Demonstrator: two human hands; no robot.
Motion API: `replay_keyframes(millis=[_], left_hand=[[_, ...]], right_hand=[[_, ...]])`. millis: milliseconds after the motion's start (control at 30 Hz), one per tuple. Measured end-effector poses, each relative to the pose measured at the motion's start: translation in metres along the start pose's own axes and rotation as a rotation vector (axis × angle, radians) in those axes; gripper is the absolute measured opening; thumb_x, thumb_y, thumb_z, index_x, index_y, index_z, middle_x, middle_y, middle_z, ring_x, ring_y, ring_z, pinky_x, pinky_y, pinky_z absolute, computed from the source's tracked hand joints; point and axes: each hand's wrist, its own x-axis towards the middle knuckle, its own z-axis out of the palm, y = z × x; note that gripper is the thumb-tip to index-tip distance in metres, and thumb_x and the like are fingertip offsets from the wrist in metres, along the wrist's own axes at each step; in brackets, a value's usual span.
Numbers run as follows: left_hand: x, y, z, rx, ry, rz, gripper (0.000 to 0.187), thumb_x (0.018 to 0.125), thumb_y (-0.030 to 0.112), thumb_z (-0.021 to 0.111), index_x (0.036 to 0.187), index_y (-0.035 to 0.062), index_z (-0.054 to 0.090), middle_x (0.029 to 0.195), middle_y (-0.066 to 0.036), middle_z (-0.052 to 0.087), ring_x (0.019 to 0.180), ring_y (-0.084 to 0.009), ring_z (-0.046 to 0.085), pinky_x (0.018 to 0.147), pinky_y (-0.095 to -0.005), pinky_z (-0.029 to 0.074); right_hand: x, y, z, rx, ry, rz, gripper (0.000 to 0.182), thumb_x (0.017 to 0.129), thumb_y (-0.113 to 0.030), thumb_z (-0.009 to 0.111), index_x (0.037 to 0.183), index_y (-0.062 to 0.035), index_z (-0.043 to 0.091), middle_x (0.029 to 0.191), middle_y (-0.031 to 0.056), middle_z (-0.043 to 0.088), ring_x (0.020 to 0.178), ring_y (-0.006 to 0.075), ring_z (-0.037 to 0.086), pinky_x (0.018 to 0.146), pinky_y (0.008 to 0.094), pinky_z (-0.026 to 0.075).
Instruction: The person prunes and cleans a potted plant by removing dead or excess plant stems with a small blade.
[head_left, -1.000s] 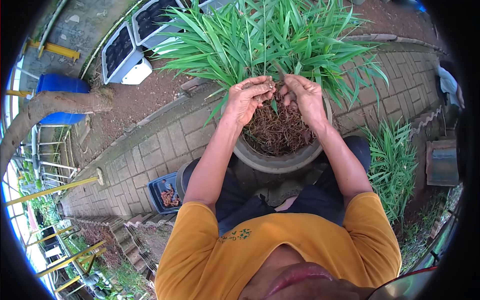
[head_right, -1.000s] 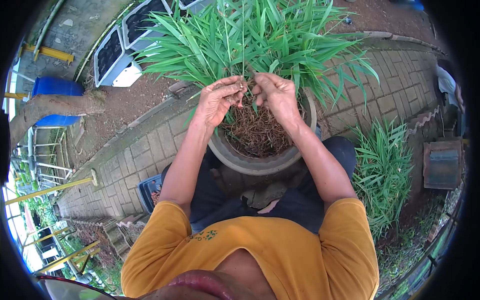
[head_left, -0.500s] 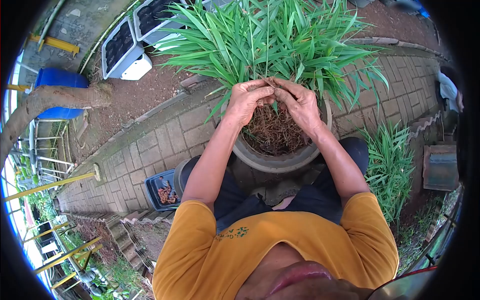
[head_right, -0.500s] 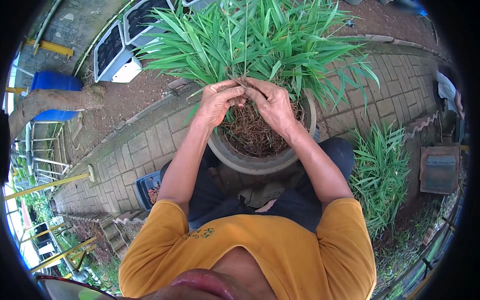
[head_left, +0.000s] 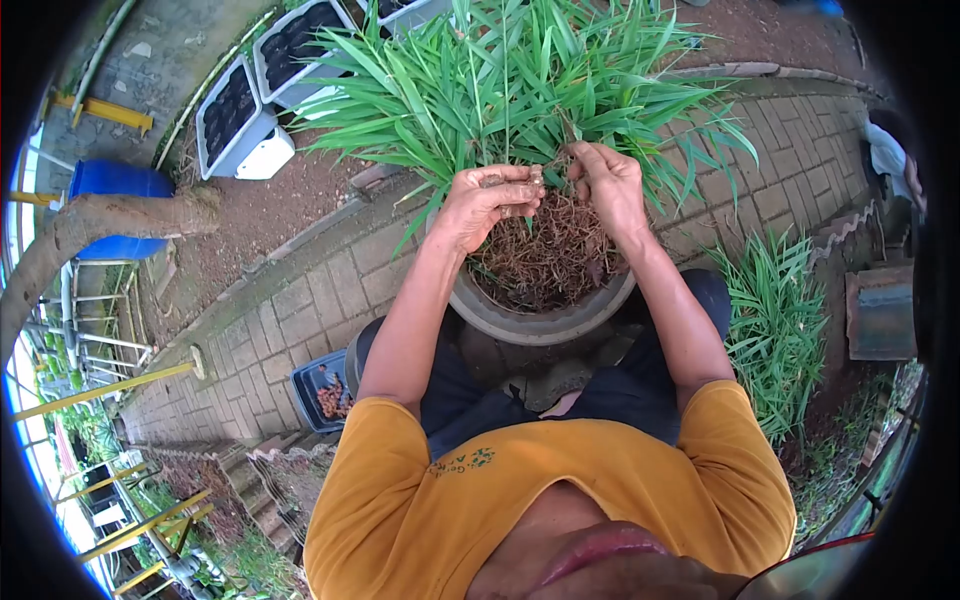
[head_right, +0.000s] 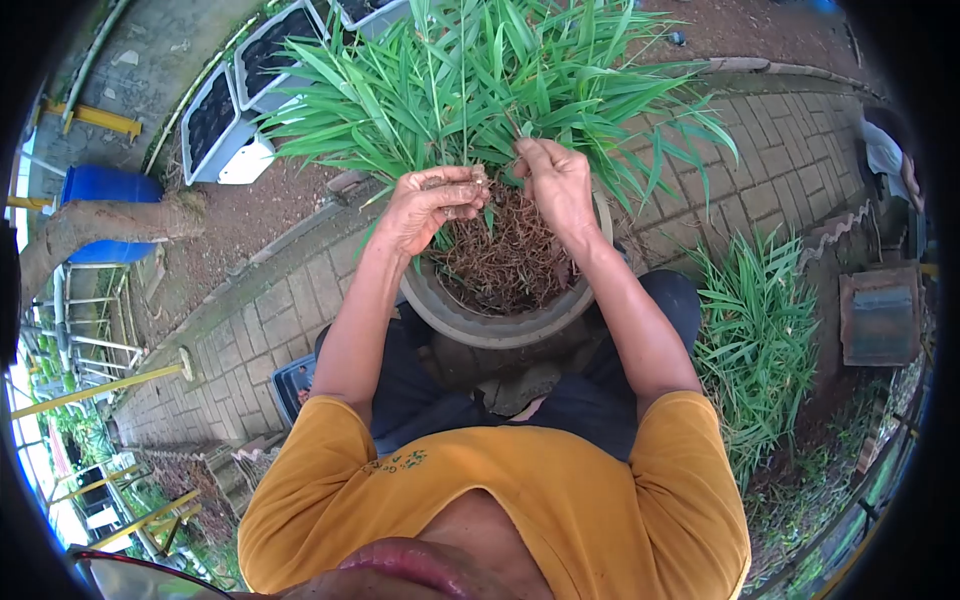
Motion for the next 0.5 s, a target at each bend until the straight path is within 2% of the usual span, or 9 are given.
replay_keyframes(millis=[67, 100, 200, 233, 333, 500], left_hand=[[-0.001, -0.006, -0.003, 0.003, 0.014, 0.058, 0.036, 0.077, 0.001, 0.072, 0.111, -0.0054, 0.062, 0.091, -0.013, 0.069, 0.075, -0.0158, 0.066, 0.063, -0.0261, 0.053], [-0.002, -0.006, -0.002, 0.016, 0.021, 0.083, 0.035, 0.076, 0.001, 0.073, 0.109, -0.0037, 0.063, 0.090, -0.012, 0.069, 0.075, -0.0150, 0.066, 0.063, -0.0258, 0.052], [-0.003, -0.014, 0.006, 0.168, 0.071, 0.188, 0.029, 0.075, 0.000, 0.074, 0.103, -0.0020, 0.066, 0.088, -0.009, 0.069, 0.073, -0.0136, 0.065, 0.062, -0.0249, 0.051], [-0.002, -0.019, 0.010, 0.210, 0.055, 0.250, 0.025, 0.075, 0.000, 0.074, 0.098, -0.0017, 0.066, 0.086, -0.008, 0.070, 0.073, -0.0129, 0.065, 0.061, -0.0238, 0.050], [-0.001, -0.027, 0.018, 0.223, 0.052, 0.269, 0.024, 0.076, 0.001, 0.074, 0.099, -0.0022, 0.067, 0.085, -0.009, 0.070, 0.072, -0.0124, 0.065, 0.061, -0.0228, 0.050], [-0.003, -0.015, 0.018, 0.145, 0.019, 0.120, 0.020, 0.082, 0.002, 0.068, 0.100, -0.0070, 0.066, 0.085, -0.014, 0.069, 0.073, -0.0179, 0.067, 0.064, -0.0292, 0.056]], right_hand=[[-0.002, -0.008, -0.007, -0.017, -0.007, 0.097, 0.031, 0.090, -0.026, 0.062, 0.096, 0.0041, 0.067, 0.061, 0.0015, 0.056, 0.046, 0.0046, 0.044, 0.042, 0.0197, 0.033], [-0.005, -0.010, -0.006, -0.029, -0.026, 0.165, 0.034, 0.087, -0.027, 0.066, 0.095, 0.0057, 0.067, 0.062, 0.0017, 0.056, 0.045, 0.0047, 0.043, 0.042, 0.0194, 0.032], [-0.020, -0.015, 0.003, 0.022, -0.121, 0.103, 0.024, 0.085, -0.022, 0.069, 0.090, 0.0019, 0.069, 0.061, 0.0007, 0.057, 0.044, 0.0049, 0.045, 0.039, 0.0209, 0.033], [-0.020, -0.005, 0.003, 0.072, -0.160, 0.068, 0.016, 0.083, -0.014, 0.069, 0.089, 0.0000, 0.070, 0.062, 0.0002, 0.059, 0.046, 0.0042, 0.046, 0.040, 0.0199, 0.033], [-0.015, -0.002, -0.001, 0.105, -0.171, 0.082, 0.011, 0.082, -0.009, 0.066, 0.090, -0.0014, 0.071, 0.063, 0.0007, 0.061, 0.047, 0.0037, 0.048, 0.041, 0.0196, 0.035], [-0.014, -0.005, -0.006, 0.023, -0.204, 0.021, 0.010, 0.082, -0.006, 0.065, 0.085, 0.0034, 0.068, 0.066, 0.0036, 0.064, 0.050, 0.0061, 0.053, 0.046, 0.0205, 0.042]])
